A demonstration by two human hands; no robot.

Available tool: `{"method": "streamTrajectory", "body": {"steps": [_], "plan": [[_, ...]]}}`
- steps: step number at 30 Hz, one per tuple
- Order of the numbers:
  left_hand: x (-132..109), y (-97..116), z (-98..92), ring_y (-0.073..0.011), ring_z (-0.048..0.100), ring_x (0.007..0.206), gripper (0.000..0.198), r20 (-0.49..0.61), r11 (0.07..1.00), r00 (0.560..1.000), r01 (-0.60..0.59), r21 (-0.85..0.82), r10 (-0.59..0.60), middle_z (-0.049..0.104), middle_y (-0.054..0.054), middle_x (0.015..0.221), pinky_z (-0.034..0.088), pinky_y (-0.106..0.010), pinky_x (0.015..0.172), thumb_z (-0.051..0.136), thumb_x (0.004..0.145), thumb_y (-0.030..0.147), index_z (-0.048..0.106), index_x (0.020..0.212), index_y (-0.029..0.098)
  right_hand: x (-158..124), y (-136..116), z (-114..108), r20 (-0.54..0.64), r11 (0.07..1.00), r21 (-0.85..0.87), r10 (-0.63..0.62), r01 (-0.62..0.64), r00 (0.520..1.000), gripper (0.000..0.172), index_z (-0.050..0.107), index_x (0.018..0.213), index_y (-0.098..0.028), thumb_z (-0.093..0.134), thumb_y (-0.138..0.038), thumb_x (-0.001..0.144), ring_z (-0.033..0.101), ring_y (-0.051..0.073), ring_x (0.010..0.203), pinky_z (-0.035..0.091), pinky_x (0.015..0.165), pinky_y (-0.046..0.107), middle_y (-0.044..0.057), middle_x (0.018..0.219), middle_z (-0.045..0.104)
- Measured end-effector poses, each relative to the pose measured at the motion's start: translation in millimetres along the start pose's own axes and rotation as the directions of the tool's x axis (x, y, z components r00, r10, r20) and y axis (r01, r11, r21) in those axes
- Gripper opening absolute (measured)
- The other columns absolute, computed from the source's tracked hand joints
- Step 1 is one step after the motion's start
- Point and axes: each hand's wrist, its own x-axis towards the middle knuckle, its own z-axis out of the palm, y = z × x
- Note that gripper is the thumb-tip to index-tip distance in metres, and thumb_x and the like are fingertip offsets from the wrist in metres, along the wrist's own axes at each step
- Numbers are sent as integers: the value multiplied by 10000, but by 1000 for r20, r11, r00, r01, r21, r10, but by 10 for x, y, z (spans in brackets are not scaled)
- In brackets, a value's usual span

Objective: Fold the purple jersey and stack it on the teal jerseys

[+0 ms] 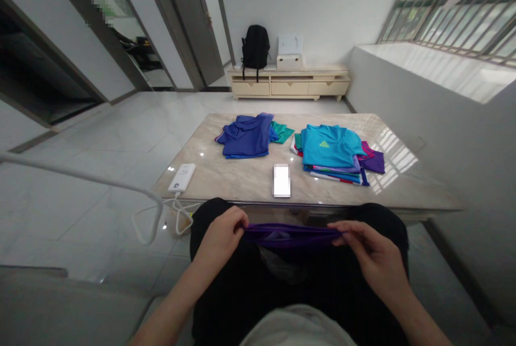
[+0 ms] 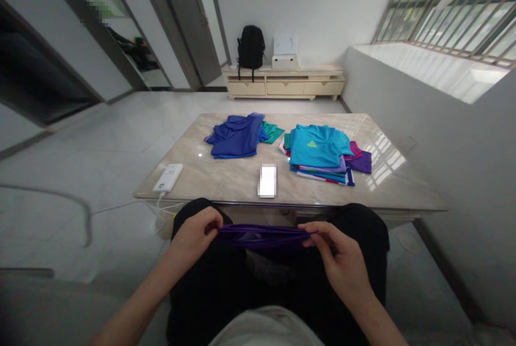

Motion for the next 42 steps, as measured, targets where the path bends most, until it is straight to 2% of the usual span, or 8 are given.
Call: {"method": "streamTrajectory", "body": {"steps": [7,10,18,23,27,32,35,42], "plan": [[21,0,-110,-169,552,787,189,1,1000,1000,-17,-9,17,561,4,837,386,-290,737,469,713,29,524,738,208,33,183,-72,149,991,90,83,-98,985,253,659,1069,-227,562,-456,1024,767,199,925,646,853,305,71,1221,734],[21,-42,-165,-156,535,739,217,136,1000,991,-8,-20,11,575,8,831,369,-277,684,465,671,26,566,749,201,55,243,-111,161,978,146,127,-151,979,276,649,1071,-213,584,-475,1011,769,213,948,657,879,323,87,1196,743],[-95,75,-437,-154,622,828,229,510,931,837,0,-365,200,663,-30,990,458,-232,679,496,698,53,669,748,194,241,381,-305,-14,959,241,154,-146,988,337,692,981,-193,743,-514,888,768,209,861,664,845,284,65,918,760],[-197,211,-313,-160,638,900,290,426,971,888,-80,-225,172,705,-5,956,461,-258,832,540,837,70,731,969,243,227,391,-321,-18,982,147,120,-116,993,317,700,994,-195,713,-501,913,761,210,882,655,839,273,70,946,754],[-253,182,-210,-143,630,880,242,405,971,896,-96,-221,181,678,-13,953,460,-237,810,512,924,91,714,883,217,262,462,-301,-9,982,141,127,-124,992,331,688,1007,-181,699,-500,919,762,218,860,648,819,298,72,940,749],[-414,172,-55,-121,644,907,211,452,978,874,-105,-182,178,659,3,1028,478,-202,827,558,949,76,699,892,221,556,665,-194,9,984,140,106,-107,994,359,669,957,-163,705,-514,889,661,158,594,566,574,260,47,738,717],[-538,164,173,-154,678,926,42,464,978,861,-181,-99,206,680,-20,1049,513,-219,832,707,918,171,709,897,207,831,815,-24,90,977,172,109,-123,990,350,631,951,-157,698,-491,873,555,106,498,460,471,229,80,847,758],[-668,40,482,-164,702,898,200,83,960,958,-271,-65,276,719,-54,1022,553,-242,807,513,1028,177,704,1031,235,1305,1003,279,112,971,187,132,-152,985,375,612,963,-146,674,-490,829,535,95,492,426,472,233,161,1043,776]]}}
